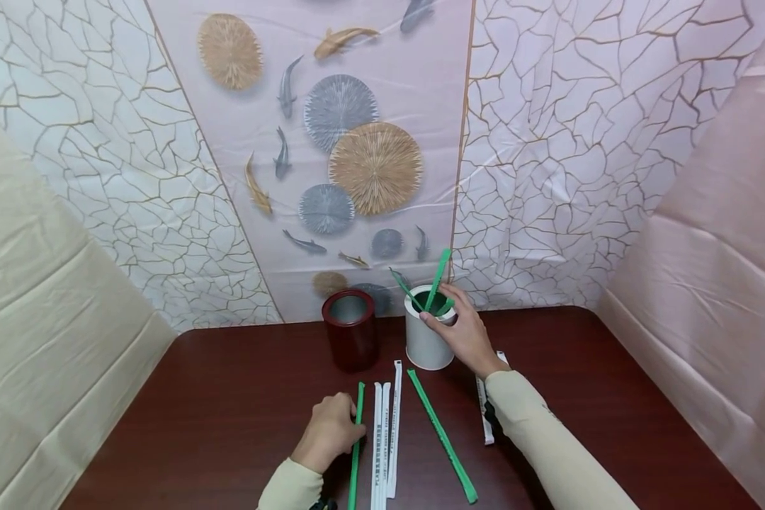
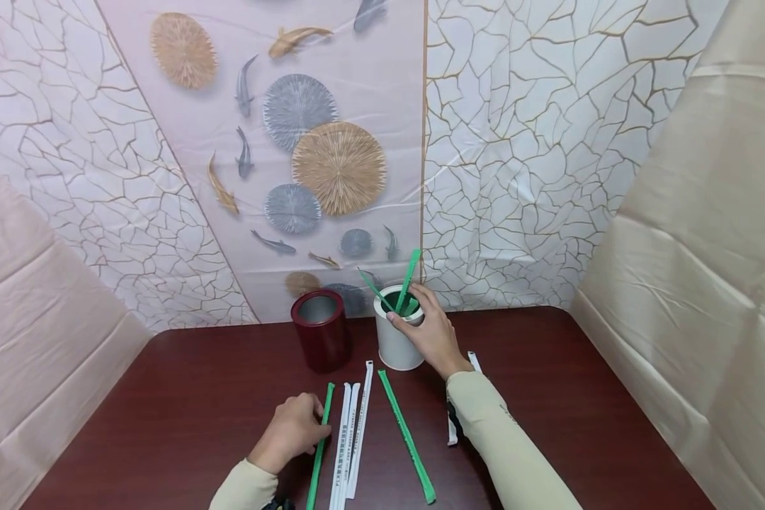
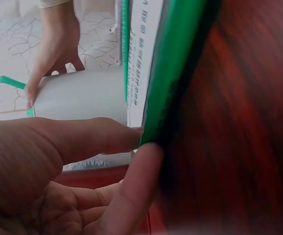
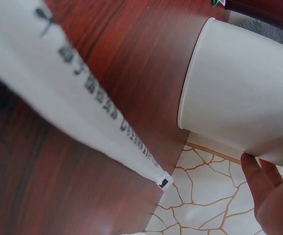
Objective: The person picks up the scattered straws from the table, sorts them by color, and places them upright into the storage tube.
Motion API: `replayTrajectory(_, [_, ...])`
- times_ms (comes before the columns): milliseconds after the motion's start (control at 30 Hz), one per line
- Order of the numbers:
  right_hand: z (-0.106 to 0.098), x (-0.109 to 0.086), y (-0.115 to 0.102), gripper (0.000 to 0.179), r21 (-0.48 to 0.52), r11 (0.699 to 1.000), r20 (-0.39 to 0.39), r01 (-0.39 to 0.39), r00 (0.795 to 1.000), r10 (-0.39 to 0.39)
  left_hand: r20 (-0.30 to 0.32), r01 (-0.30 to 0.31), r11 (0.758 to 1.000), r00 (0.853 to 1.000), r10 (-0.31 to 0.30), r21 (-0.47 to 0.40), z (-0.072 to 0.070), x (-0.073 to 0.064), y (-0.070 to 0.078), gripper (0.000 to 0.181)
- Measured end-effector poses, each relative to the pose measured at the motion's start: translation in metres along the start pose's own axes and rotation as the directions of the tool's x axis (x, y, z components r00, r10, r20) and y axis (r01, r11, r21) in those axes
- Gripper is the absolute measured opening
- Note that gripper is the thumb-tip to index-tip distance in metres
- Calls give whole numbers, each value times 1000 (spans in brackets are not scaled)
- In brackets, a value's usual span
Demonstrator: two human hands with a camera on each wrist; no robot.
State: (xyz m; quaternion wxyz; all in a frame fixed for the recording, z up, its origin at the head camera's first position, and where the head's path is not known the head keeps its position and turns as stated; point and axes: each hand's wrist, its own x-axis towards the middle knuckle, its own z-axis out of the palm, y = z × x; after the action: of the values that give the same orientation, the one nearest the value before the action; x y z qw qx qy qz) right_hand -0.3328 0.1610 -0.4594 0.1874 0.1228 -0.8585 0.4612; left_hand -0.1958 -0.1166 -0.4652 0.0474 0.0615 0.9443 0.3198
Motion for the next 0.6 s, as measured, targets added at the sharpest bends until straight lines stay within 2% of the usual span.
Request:
replayTrajectory(100, [0,0,0,79,-1,1000,0,-6,1000,6,-28,5,999,1000,-4,41,3,-1,1,51])
replayTrajectory(267, [1,-1,0,79,3,1000,0,-8,1000,8,-61,22,996,998,-17,83,3,0,1,51])
replayTrajectory(367, [1,-2,-1,80,9,1000,2,-10,1000,10,-63,17,998,998,-12,67,-2,1,2,49])
replayTrajectory(467, [2,-2,-1,80,10,1000,1,-8,1000,8,-59,-27,999,998,28,20,-13,4,7,37])
replayTrajectory(600, [1,-2,0,80,10,1000,-2,-9,1000,9,-65,-105,994,993,103,-28,-35,9,23,7])
